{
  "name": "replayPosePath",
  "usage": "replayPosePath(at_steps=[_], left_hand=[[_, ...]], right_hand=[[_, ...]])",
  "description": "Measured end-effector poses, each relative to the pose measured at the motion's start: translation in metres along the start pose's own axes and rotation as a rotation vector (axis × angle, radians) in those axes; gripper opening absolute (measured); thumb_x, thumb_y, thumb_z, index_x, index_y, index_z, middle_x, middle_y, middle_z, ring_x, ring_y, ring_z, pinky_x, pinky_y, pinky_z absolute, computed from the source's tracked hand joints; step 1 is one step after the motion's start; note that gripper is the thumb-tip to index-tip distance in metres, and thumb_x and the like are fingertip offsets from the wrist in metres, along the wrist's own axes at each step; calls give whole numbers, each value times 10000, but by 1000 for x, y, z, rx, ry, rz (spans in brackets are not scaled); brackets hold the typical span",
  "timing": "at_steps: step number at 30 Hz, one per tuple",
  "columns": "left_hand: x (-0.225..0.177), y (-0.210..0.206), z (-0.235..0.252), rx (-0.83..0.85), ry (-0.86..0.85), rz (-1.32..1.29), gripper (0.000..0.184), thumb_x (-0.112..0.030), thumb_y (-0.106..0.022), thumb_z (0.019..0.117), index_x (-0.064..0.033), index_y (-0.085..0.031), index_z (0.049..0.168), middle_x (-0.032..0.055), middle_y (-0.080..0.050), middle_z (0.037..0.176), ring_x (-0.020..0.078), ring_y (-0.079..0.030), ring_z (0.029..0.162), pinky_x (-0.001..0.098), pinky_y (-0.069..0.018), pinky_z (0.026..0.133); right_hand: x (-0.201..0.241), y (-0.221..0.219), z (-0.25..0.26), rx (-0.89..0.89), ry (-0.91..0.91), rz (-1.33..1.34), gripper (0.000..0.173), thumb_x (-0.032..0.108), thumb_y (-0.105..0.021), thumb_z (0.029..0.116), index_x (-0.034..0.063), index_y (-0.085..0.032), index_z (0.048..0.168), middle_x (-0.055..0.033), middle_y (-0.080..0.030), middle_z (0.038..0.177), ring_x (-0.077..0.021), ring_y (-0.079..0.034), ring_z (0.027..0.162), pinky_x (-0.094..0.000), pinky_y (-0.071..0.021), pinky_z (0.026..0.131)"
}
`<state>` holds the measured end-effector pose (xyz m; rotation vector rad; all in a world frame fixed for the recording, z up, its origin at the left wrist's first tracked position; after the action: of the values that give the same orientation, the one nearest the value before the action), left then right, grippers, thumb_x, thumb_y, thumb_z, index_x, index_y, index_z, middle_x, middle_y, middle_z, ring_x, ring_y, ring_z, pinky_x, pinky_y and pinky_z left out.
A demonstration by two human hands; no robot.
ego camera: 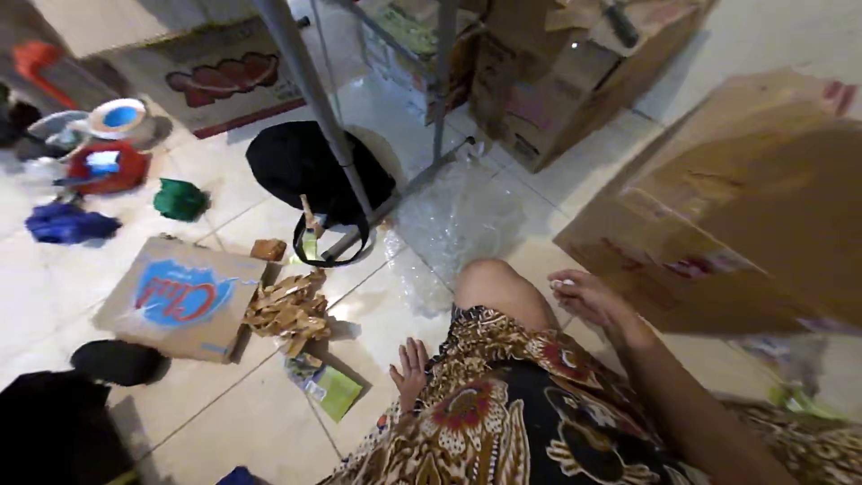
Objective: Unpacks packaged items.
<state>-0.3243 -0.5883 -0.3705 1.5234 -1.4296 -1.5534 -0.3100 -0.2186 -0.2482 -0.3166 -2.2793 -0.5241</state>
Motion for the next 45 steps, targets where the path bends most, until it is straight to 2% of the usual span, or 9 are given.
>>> replayPosePath(at_steps=[5,9,13,17,19,23,27,38,45], left_hand=[[2,-2,3,159,51,-1,583,-91,-539,1017,-22,-369,1571,206,-316,1641,494,-269,1505,784,-163,1101],[1,-5,-1,-104,-26,106,477,-106,-565,989,-13,-549,1456,220,-519,1507,506,-475,1380,780,-320,1009],[10,11,9,140,174,-245,475,-57,-463,1049,25,-441,1517,201,-405,1597,468,-303,1501,730,-129,1162],[32,14,29,-383,127,-590,498,-151,-324,1053,160,-494,1403,373,-568,1355,544,-568,1246,703,-384,1033],[17,34,56,-339,178,-801,605,-277,-228,1089,109,-262,1554,390,-419,1482,475,-504,1322,551,-414,1097],[-22,66,121,-203,171,-932,823,-265,-498,1010,15,-25,1622,356,-189,1619,459,-318,1469,545,-348,1163],[-46,63,176,-171,116,-792,908,-110,-669,948,92,-63,1593,396,-259,1576,481,-394,1427,522,-376,1162],[-64,62,217,-147,209,-541,777,12,-673,918,129,-234,1548,395,-416,1484,477,-479,1366,512,-398,1147],[-49,63,200,-190,186,-668,822,-141,-680,944,78,-210,1582,383,-366,1525,478,-418,1406,541,-361,1158]], right_hand=[[11,-14,19,-11,-7,103,221,-12,-544,1020,-43,-556,1239,-70,-614,951,-68,-610,728,-219,-537,699],[28,-34,36,70,16,100,300,-35,-541,1008,-67,-533,1306,-134,-621,1071,-124,-632,827,-279,-556,780],[45,-41,63,106,26,191,307,-29,-527,1020,-49,-519,1326,-129,-616,1072,-131,-626,844,-280,-546,787],[65,-38,97,96,80,158,266,21,-546,1036,-60,-546,1289,-127,-612,1020,-129,-613,794,-273,-542,752],[77,-40,116,86,154,2,293,46,-541,1044,-62,-562,1316,-185,-627,1140,-181,-644,873,-318,-555,805],[96,-65,148,45,375,-281,314,24,-536,1028,-59,-606,1323,-261,-615,1328,-334,-645,1171,-445,-506,1040],[66,-94,175,139,377,-432,311,19,-550,1019,-66,-628,1308,-275,-594,1379,-388,-540,1335,-486,-387,1165],[61,-86,172,257,352,-707,358,20,-590,983,-36,-614,1336,-289,-514,1435,-425,-503,1349,-530,-413,1135],[107,-74,145,310,356,-905,440,8,-575,988,44,-584,1427,-229,-189,1683,-493,-502,1338,-594,-438,1098]])
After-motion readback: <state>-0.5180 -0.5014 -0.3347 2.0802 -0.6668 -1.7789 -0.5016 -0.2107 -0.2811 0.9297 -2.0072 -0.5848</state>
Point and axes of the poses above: each hand's wrist, its own z-axis towards the middle knuckle, its own y-axis out of the back of the hand, x = y × z, the point moved 6 cm from there along z, towards the middle knuckle
